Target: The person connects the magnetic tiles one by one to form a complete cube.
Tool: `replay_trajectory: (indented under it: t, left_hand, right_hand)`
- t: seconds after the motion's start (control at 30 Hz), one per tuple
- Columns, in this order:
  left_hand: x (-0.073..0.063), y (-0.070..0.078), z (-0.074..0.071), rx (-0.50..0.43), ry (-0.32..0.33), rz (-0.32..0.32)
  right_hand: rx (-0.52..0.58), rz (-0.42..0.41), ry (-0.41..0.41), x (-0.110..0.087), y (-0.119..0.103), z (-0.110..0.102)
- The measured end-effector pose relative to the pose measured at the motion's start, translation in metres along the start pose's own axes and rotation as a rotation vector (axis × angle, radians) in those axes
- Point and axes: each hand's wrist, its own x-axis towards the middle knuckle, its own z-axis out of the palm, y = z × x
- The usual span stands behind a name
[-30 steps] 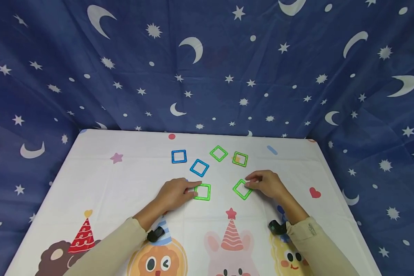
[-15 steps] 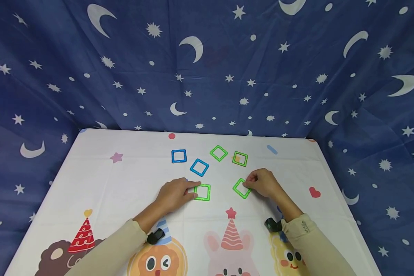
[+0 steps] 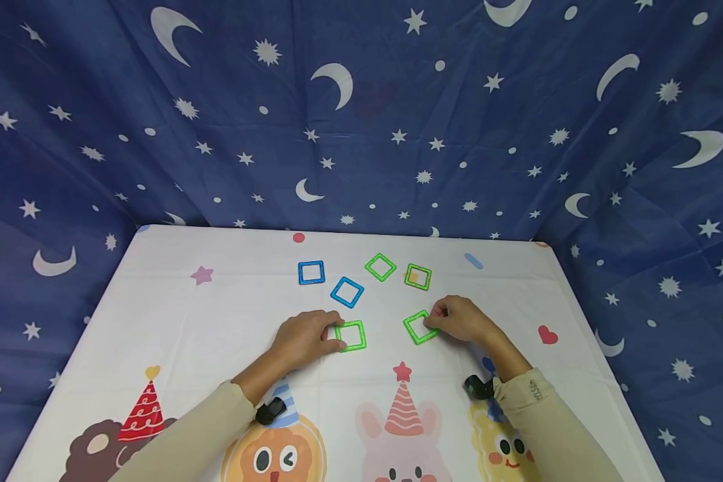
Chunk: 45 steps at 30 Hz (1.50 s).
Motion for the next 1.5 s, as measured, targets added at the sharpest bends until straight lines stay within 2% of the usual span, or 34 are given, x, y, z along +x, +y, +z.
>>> replay_trajectory:
  t: [0.13, 0.33, 0.47, 0.6, 0.83, 0.93, 1.17, 1.4, 1.5]
  left_hand:
    - [0.001, -0.005, -0.001, -0.003, -0.023, 0.021]
    - [0.003, -0.012, -0.009, -0.056, -0.093, 0.077]
    - [0.003, -0.012, -0.011, -0.019, -0.130, 0.103]
    - [0.006, -0.011, -0.013, 0.006, -0.165, 0.097]
    - [0.012, -0.015, -0.018, -0.079, -0.272, 0.069]
    - [0.015, -0.015, -0.020, -0.094, -0.288, 0.075]
    - [0.018, -0.009, -0.021, -0.006, -0.238, 0.087]
    - [0.016, 0.000, -0.011, 0.159, -0.075, 0.138]
    - [0.015, 0.003, -0.007, 0.208, -0.029, 0.156]
  right_hand:
    - [0.017, 0.007, -0.015, 0.000, 0.000, 0.000]
    - [0.012, 0.016, -0.033, -0.001, 0.002, -0.001]
    - [0.050, 0.035, -0.068, -0.003, -0.001, -0.002]
    - [0.116, 0.065, -0.107, -0.005, -0.005, -0.003]
    - [0.290, 0.138, -0.107, -0.006, -0.013, -0.003]
    - [0.324, 0.140, -0.098, -0.007, -0.017, -0.001]
    - [0.452, 0.111, -0.082, -0.007, -0.027, 0.006]
    - [0.547, 0.075, -0.123, -0.001, -0.041, 0.014]
    - [0.556, 0.080, -0.145, 0.003, -0.049, 0.018]
